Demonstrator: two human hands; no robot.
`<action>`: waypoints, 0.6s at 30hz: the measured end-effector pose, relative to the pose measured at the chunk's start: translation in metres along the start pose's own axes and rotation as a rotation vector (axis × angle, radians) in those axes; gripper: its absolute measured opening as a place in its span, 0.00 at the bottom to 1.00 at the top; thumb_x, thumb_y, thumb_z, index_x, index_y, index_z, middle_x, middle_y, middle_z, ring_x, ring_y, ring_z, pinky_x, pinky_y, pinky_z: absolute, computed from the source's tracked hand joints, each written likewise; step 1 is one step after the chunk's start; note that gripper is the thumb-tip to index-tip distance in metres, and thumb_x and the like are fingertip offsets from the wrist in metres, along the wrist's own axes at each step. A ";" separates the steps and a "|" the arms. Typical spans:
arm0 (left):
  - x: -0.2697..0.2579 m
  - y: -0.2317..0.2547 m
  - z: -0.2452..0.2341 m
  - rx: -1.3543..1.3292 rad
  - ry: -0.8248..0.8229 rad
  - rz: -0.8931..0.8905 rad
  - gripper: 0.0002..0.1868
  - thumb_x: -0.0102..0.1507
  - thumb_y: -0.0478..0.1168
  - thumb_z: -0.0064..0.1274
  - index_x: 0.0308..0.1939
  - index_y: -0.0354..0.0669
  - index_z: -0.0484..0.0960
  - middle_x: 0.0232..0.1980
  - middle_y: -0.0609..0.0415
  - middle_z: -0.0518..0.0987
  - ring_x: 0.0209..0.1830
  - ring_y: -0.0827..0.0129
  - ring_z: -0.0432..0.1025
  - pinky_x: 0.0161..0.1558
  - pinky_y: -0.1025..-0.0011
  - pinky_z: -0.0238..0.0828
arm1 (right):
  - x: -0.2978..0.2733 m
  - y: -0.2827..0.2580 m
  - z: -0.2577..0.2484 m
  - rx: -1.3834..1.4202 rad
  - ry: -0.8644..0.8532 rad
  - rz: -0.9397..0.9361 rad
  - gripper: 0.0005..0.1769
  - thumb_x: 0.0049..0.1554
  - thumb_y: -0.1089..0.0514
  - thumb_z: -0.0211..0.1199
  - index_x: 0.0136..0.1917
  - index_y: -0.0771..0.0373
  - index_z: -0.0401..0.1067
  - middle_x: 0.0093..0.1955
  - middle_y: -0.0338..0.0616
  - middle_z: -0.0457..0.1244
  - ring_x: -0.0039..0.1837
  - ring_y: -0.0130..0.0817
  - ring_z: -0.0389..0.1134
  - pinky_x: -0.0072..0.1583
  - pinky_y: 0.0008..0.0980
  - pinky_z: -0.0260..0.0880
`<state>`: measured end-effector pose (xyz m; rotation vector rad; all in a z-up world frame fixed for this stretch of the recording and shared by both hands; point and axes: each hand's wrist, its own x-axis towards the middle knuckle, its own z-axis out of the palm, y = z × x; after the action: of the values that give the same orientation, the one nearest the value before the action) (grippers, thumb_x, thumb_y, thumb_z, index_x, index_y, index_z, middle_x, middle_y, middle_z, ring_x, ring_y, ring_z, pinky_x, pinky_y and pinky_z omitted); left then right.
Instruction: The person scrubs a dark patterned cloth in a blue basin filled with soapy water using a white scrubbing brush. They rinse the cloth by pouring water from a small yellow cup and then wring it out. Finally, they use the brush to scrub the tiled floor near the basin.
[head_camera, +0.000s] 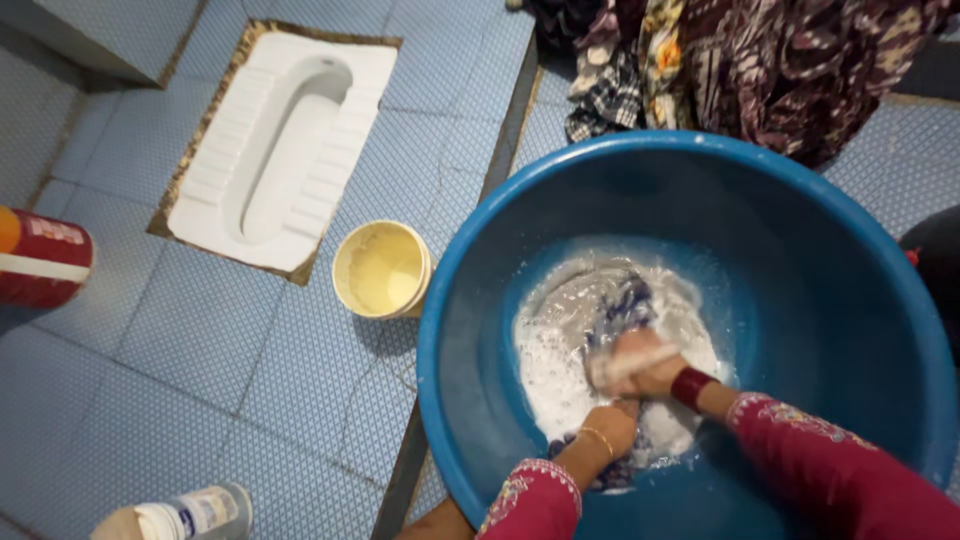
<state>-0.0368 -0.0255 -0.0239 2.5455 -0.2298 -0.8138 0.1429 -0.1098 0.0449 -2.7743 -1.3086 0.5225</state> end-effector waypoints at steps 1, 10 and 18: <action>0.002 -0.003 0.004 0.036 0.000 0.032 0.17 0.70 0.37 0.39 0.60 0.32 0.73 0.49 0.36 0.83 0.48 0.47 0.80 0.50 0.53 0.76 | -0.010 -0.009 0.005 -0.010 -0.134 -0.113 0.50 0.47 0.16 0.57 0.62 0.58 0.68 0.55 0.46 0.63 0.54 0.40 0.65 0.57 0.42 0.66; -0.021 0.013 -0.045 -0.162 0.029 -0.064 0.20 0.63 0.36 0.47 0.60 0.38 0.72 0.49 0.36 0.82 0.49 0.44 0.78 0.49 0.52 0.74 | 0.064 0.029 -0.101 0.172 -0.069 0.553 0.38 0.53 0.21 0.58 0.57 0.54 0.71 0.55 0.43 0.66 0.56 0.38 0.69 0.57 0.40 0.72; 0.001 0.012 -0.061 0.026 0.420 -0.013 0.25 0.64 0.49 0.57 0.61 0.41 0.74 0.56 0.38 0.77 0.53 0.44 0.72 0.55 0.51 0.69 | 0.056 0.088 -0.034 0.485 0.313 0.254 0.36 0.68 0.33 0.42 0.73 0.61 0.64 0.65 0.54 0.65 0.76 0.48 0.56 0.75 0.39 0.47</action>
<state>-0.0009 -0.0135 0.0254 2.6707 -0.0879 -0.2663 0.2523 -0.1202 0.0463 -2.4845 -0.6629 0.3352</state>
